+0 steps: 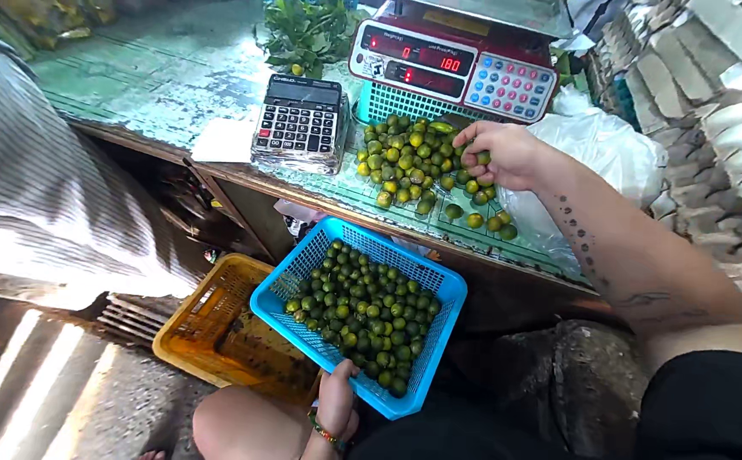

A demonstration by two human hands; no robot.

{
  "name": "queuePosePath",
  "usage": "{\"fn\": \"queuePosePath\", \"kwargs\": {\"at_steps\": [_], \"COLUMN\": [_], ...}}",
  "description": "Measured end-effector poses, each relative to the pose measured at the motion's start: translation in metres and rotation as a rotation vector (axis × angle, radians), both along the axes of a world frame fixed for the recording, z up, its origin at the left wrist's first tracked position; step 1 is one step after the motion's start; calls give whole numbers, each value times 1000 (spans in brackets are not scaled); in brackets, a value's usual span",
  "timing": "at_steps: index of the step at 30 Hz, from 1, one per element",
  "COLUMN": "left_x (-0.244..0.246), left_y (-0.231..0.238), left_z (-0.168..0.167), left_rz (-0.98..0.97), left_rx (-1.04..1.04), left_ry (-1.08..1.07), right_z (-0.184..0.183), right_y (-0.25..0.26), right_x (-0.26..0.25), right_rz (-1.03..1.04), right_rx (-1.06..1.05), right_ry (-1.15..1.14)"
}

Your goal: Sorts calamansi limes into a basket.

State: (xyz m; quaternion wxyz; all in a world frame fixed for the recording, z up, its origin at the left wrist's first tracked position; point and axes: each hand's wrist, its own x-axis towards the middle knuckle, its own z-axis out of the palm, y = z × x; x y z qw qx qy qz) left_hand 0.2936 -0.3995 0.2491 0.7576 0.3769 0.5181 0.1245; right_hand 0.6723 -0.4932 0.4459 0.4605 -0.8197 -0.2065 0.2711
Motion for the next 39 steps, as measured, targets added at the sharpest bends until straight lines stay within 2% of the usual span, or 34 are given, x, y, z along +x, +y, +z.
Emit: {"fn": "queuePosePath", "kwargs": {"at_steps": [2, 3, 6, 8, 9, 11, 13, 15, 17, 18, 19, 21, 24, 25, 27, 29, 31, 33, 35, 38, 39], "left_x": [-1, -1, -1, -1, -2, -2, -3, -4, -5, -5, -5, -4, -3, -2, 0, 2, 3, 2, 3, 7, 7], "left_y": [1, 1, -2, -3, -4, -7, -8, -8, -9, -9, -9, -9, -7, -6, -5, -6, -7, -5, -3, -17, -16], "left_z": [3, 5, 8, 8, 7, 2, -3, -6, -5, -4, -2, 1, 1, 0, -1, 0, 0, -1, -2, 11, 22], "left_rz": [12, 13, -19, -44, -53, -56, -37, -14, -24, -38, -49, -61, -59, -54, -57, -65, -63, -49, -44, -137, -156], "left_rx": [-9, -7, 34, 67, 74, 69, 47, 34, 27, 25, 30, 35, 31, 33, 40, 50, 50, 54, 61, 66, 80], "left_ry": [-26, -34, -18, -6, -4, 9, 18, 15, 16, 19, 24, 24, 26, 24, 25, 31, 30, 25, 27, 74, 109], "right_z": [3, 5, 10, 17, 23, 32, 26, 10, -13, -24, -30, -25, -15, -14, -11, -3, 10, 17, 9, -15, -20], "right_y": [-11, -15, -21, -24, -25, -27, -29, -27, -22, -20, -20, -24, -30, -31, -32, -34, -39, -44, -49, -80, -76], "right_x": [-9, -16, -43, -60, -66, -64, -51, -45, -45, -44, -44, -44, -51, -54, -63, -72, -70, -60, -49, -49, -50], "right_rz": [2, 27, 198, 423, 484, 408, 291, 333, 505, 559, 560, 499, 500, 517, 555, 672, 760, 608, 470, 562, 635], "right_rx": [275, 352, 458, 362, 269, 125, -11, -242, -491, -544, -521, -307, 143, 212, 243, 205, 114, -11, -152, -491, -571], "right_ry": [420, 520, 564, 385, 211, -175, -469, -623, -697, -715, -701, -514, -4, 106, 166, 52, -176, -446, -669, -876, -916]}}
